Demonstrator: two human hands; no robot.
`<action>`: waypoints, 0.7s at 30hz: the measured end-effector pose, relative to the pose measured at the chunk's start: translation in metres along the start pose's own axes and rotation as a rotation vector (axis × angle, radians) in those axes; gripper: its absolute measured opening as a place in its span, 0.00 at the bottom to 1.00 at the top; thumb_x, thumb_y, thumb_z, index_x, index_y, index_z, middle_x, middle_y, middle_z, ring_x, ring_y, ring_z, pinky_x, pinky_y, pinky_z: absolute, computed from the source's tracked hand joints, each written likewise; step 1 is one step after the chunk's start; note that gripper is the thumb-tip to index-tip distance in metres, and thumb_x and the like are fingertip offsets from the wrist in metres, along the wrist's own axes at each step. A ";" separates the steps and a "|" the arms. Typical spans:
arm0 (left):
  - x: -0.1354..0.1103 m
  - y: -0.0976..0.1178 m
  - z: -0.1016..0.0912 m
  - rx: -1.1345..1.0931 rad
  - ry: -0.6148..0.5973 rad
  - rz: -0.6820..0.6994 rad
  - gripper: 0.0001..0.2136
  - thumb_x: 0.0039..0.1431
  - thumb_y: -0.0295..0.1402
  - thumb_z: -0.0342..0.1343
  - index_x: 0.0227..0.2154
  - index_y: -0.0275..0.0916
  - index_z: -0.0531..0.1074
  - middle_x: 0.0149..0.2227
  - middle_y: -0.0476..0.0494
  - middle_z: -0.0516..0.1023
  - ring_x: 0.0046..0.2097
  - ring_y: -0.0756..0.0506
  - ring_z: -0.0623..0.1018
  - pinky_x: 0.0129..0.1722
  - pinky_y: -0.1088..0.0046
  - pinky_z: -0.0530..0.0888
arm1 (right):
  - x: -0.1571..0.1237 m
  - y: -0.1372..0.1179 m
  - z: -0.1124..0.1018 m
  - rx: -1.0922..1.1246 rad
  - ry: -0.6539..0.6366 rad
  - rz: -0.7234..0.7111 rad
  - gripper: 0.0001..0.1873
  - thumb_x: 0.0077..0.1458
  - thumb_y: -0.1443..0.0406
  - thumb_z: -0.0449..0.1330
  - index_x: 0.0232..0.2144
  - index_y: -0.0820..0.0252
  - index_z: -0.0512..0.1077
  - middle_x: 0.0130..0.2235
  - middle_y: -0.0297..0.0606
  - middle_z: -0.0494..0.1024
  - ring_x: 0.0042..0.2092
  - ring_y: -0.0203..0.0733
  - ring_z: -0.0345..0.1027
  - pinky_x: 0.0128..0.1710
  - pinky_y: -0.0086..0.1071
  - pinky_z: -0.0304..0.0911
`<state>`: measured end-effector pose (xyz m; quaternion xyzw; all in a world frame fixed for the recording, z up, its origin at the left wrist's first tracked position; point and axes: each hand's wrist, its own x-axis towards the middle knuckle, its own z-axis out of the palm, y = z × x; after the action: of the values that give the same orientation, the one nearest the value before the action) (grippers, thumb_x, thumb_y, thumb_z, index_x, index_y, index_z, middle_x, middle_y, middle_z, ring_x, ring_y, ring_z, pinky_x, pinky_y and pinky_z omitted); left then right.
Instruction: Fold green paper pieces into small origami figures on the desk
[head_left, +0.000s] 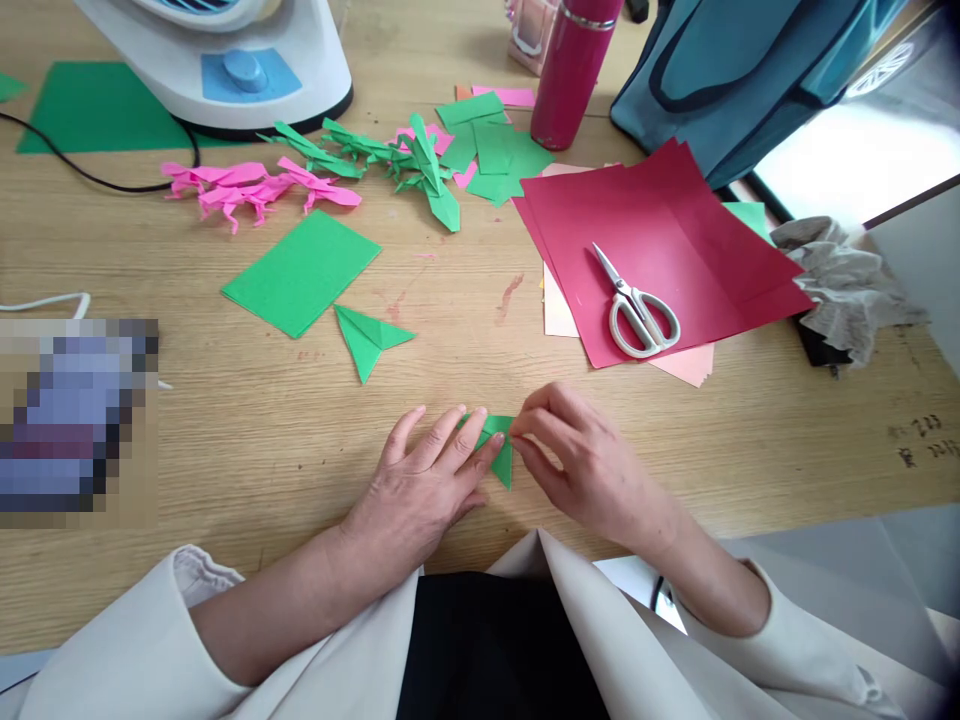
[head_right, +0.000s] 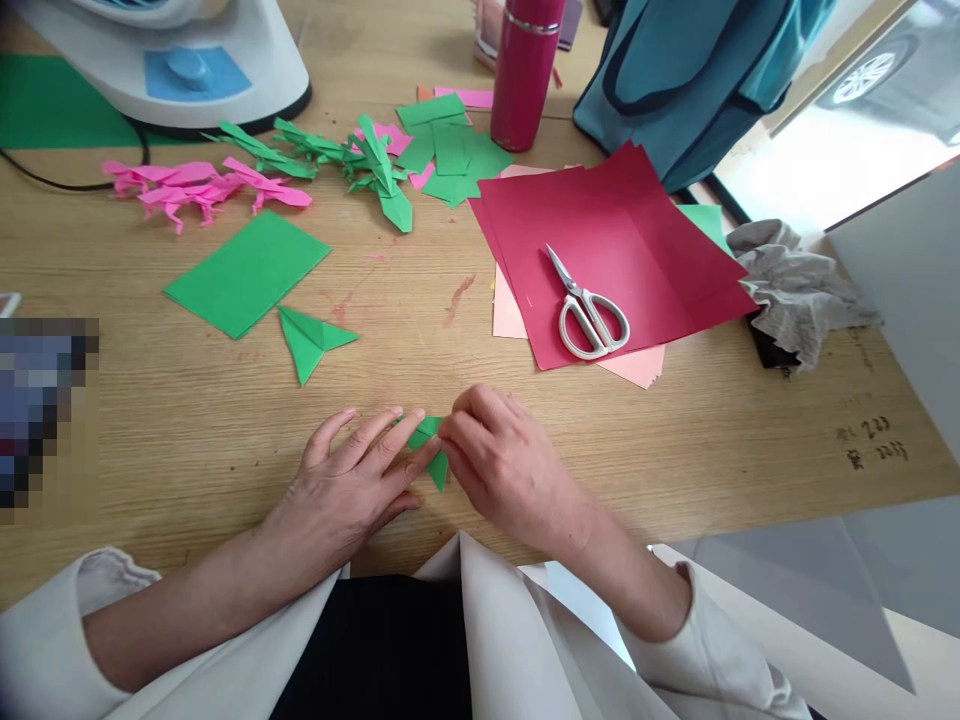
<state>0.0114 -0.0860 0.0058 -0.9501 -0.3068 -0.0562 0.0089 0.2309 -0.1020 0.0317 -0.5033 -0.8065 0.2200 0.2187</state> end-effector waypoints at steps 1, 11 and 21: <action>-0.001 -0.001 0.001 -0.001 0.007 0.018 0.21 0.67 0.41 0.56 0.61 0.44 0.69 0.64 0.40 0.70 0.61 0.37 0.72 0.62 0.48 0.66 | -0.008 -0.002 0.004 -0.007 -0.003 0.000 0.10 0.68 0.69 0.51 0.39 0.62 0.72 0.40 0.43 0.70 0.42 0.43 0.66 0.44 0.38 0.65; -0.003 -0.007 0.009 -0.079 -0.005 0.094 0.21 0.71 0.36 0.49 0.63 0.35 0.65 0.66 0.40 0.67 0.66 0.38 0.67 0.65 0.55 0.63 | -0.041 0.005 0.027 -0.014 0.030 0.018 0.17 0.67 0.72 0.50 0.55 0.62 0.69 0.44 0.47 0.71 0.45 0.45 0.65 0.47 0.41 0.67; -0.004 -0.008 0.009 -0.128 -0.018 0.076 0.22 0.72 0.39 0.47 0.64 0.36 0.65 0.66 0.41 0.67 0.66 0.37 0.66 0.65 0.53 0.62 | -0.040 0.005 0.029 -0.025 0.047 0.021 0.17 0.68 0.71 0.49 0.57 0.63 0.67 0.45 0.48 0.71 0.46 0.46 0.66 0.48 0.42 0.68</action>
<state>0.0041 -0.0817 -0.0038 -0.9600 -0.2666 -0.0669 -0.0527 0.2343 -0.1405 0.0003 -0.5194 -0.7985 0.2005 0.2290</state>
